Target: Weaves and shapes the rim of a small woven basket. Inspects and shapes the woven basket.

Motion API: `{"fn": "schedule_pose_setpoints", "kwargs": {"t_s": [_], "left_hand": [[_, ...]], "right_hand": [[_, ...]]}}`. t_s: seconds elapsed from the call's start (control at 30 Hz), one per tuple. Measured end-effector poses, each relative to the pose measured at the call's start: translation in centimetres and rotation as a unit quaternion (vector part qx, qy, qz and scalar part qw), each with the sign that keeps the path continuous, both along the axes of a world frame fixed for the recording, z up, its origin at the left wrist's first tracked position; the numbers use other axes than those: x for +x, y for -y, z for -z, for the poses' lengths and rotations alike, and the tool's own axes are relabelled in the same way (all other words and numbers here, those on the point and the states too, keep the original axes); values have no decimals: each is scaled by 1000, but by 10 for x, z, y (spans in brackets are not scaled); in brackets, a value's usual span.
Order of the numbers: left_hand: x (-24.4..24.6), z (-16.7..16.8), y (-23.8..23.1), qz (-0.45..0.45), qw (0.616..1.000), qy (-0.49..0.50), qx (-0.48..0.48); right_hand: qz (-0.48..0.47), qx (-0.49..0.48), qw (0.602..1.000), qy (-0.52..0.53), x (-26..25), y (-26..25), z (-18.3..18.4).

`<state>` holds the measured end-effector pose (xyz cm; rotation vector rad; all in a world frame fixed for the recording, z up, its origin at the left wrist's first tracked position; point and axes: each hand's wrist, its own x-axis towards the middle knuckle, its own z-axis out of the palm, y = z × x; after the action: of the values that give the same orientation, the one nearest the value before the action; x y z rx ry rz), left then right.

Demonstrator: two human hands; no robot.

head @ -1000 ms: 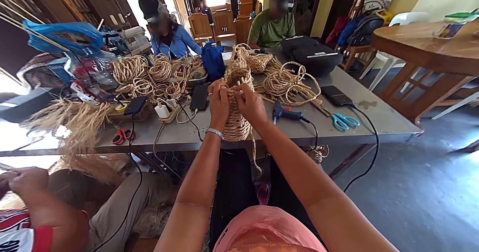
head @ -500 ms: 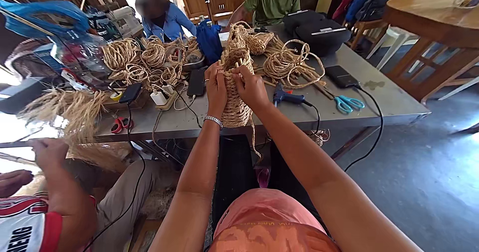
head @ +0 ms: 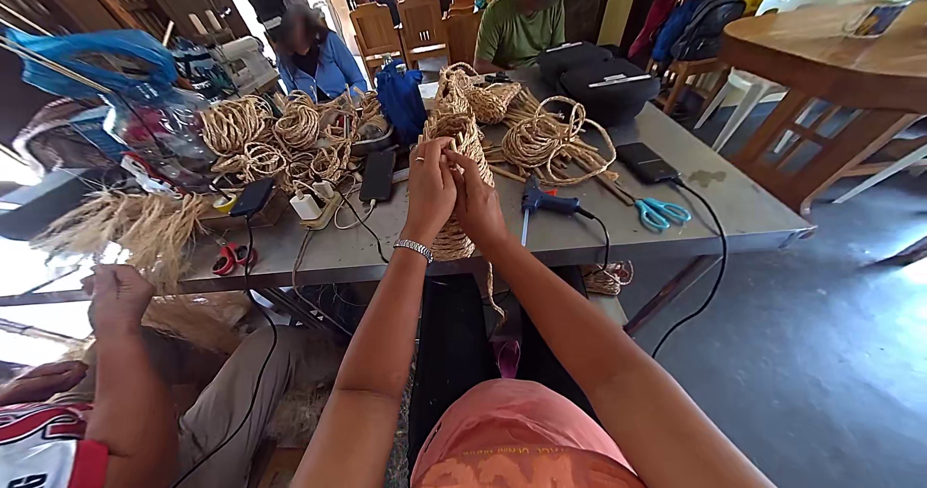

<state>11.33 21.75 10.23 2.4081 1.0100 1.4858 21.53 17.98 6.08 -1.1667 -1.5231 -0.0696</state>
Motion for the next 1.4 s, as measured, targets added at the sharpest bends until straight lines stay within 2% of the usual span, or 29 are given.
{"fn": "schedule_pose_setpoints", "kwargs": {"t_s": [0.13, 0.23, 0.37, 0.5, 0.6, 0.67, 0.83, 1.0, 1.17, 1.23, 1.33, 1.4], "left_hand": [[0, 2, -1, 15, 1000, 19, -11], [3, 4, -2, -15, 1000, 22, 4], [8, 6, -2, -52, 999, 4, 1], [6, 7, 4, -50, 999, 2, 7], [-2, 5, 16, -36, 999, -11, -5], [-8, 5, 8, -2, 1000, -8, -4], [-33, 8, -25, 104, 994, 5, 17], [-39, 8, -24, 116, 993, 19, 6], [-31, 13, -22, 79, 996, 35, 28], [-29, 16, -23, 61, 997, 37, 36], [-27, 17, -24, 50, 997, 38, 49], [-27, 17, -24, 55, 996, 40, 54]], "right_hand": [[3, 11, 999, -49, -2, 9, 19], [1, -45, 996, -73, 0, 24, 23], [17, -64, 996, -63, 10, 25, 14], [0, -78, 995, -59, 15, 28, 7], [-40, -158, 982, -92, 22, 34, -8], [-57, -201, 973, -95, 30, 36, -21], [-35, -210, 977, 24, 34, 37, -53], [44, -235, 959, 154, 32, 29, -77], [46, -78, 965, 247, 41, 15, -85], [34, -105, 957, 269, 46, 16, -94], [42, -223, 933, 279, 58, 18, -107], [16, -280, 926, 253, 66, 16, -108]]}}
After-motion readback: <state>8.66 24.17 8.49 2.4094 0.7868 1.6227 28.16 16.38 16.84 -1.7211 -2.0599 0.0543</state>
